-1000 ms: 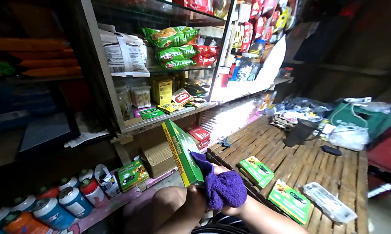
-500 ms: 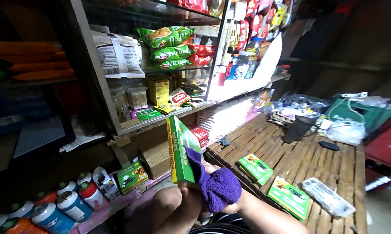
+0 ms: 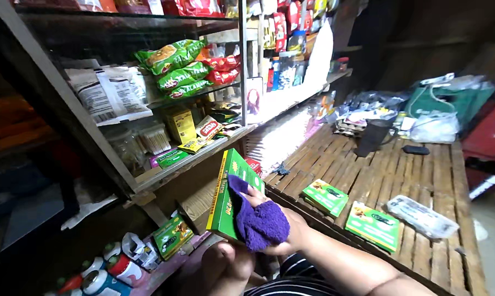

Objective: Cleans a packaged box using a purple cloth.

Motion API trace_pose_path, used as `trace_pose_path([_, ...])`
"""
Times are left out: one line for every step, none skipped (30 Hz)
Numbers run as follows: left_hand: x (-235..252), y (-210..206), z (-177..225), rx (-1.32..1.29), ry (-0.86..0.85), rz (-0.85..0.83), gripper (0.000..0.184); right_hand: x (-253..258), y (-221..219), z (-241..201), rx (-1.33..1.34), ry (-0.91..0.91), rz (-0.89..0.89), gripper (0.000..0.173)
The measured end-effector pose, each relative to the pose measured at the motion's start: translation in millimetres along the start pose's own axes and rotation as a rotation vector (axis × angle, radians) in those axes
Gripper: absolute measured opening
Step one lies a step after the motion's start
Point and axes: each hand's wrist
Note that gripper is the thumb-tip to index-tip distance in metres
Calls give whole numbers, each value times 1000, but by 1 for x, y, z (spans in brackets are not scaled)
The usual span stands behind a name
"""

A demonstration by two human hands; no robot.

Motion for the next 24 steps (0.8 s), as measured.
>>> trace_pose_path([0, -2, -1, 32, 0, 11, 63, -1, 1, 3, -7, -14, 11, 75])
trace_pose_path([0, -5, -2, 92, -4, 47, 61, -2, 2, 6, -26, -31, 18, 78])
trace_pose_path([2, -8, -3, 145, -10, 69, 60, -4, 3, 8, -49, -47, 32, 79])
trace_pose_path([3, -9, -3, 191, -11, 80, 59, -6, 3, 11, -58, -62, 57, 79])
trace_pose_path([4, -10, -3, 212, -6, 83, 59, -8, 3, 14, -60, -77, 83, 78])
trace_pose_path([4, -10, -2, 212, 6, 81, 60, -9, 4, 15, -53, -96, 102, 78])
trace_pose_path([4, -10, -2, 209, 20, 86, 60, -11, 4, 14, -45, -119, 129, 77])
trace_pose_path([5, -12, -2, 202, 34, 101, 61, -12, 3, 12, -40, -140, 155, 75])
trace_pose_path([6, -12, -1, 200, 46, 106, 61, -13, 2, 10, -39, -156, 163, 76])
trace_pose_path([7, -12, 0, 208, 56, 106, 61, -13, 1, 7, -42, -172, 164, 77])
trace_pose_path([7, -12, 0, 222, 59, 103, 61, -12, -1, 3, -53, -188, 159, 78])
trace_pose_path([8, -12, 0, 236, 56, 94, 62, -12, -2, 1, -69, -193, 156, 78])
trace_pose_path([8, -12, 0, 246, 54, 84, 61, -11, -4, -1, -89, -187, 162, 77])
trace_pose_path([8, -12, 1, 255, 55, 81, 61, -11, -7, -2, -111, -173, 168, 75])
trace_pose_path([9, -14, 2, 254, 63, 79, 60, -11, -9, -3, -125, -154, 166, 73])
trace_pose_path([9, -15, 4, 247, 81, 83, 60, -10, -9, -4, -122, -135, 145, 73])
trace_pose_path([9, -17, 6, 234, 103, 95, 60, -8, -10, -5, -110, -122, 123, 72])
trace_pose_path([10, -18, 7, 222, 131, 127, 60, -6, -11, -7, -91, -116, 120, 67])
trace_pose_path([10, -20, 8, 210, 165, 179, 62, -5, -12, -10, -68, -112, 116, 64])
trace_pose_path([9, -20, 9, 209, 204, 225, 65, -4, -14, -13, -54, -102, 108, 61])
trace_pose_path([3, -15, 11, 241, 246, 204, 67, -4, -17, -15, -46, -77, 110, 60])
trace_pose_path([-3, -10, 14, 321, 302, 178, 62, -4, -20, -14, -51, -44, 113, 58])
trace_pose_path([-7, -11, 19, 486, 380, 173, 52, -4, -23, -14, -62, -13, 118, 55])
trace_pose_path([-8, -11, 23, 712, 488, 169, 56, -4, -25, -13, -72, 10, 122, 54])
Point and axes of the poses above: each hand's wrist, its own x-axis towards the middle knuckle, its own y-axis out of the back of the hand, z = x × y, and after that the axes turned 12 degrees about -z, right-handed
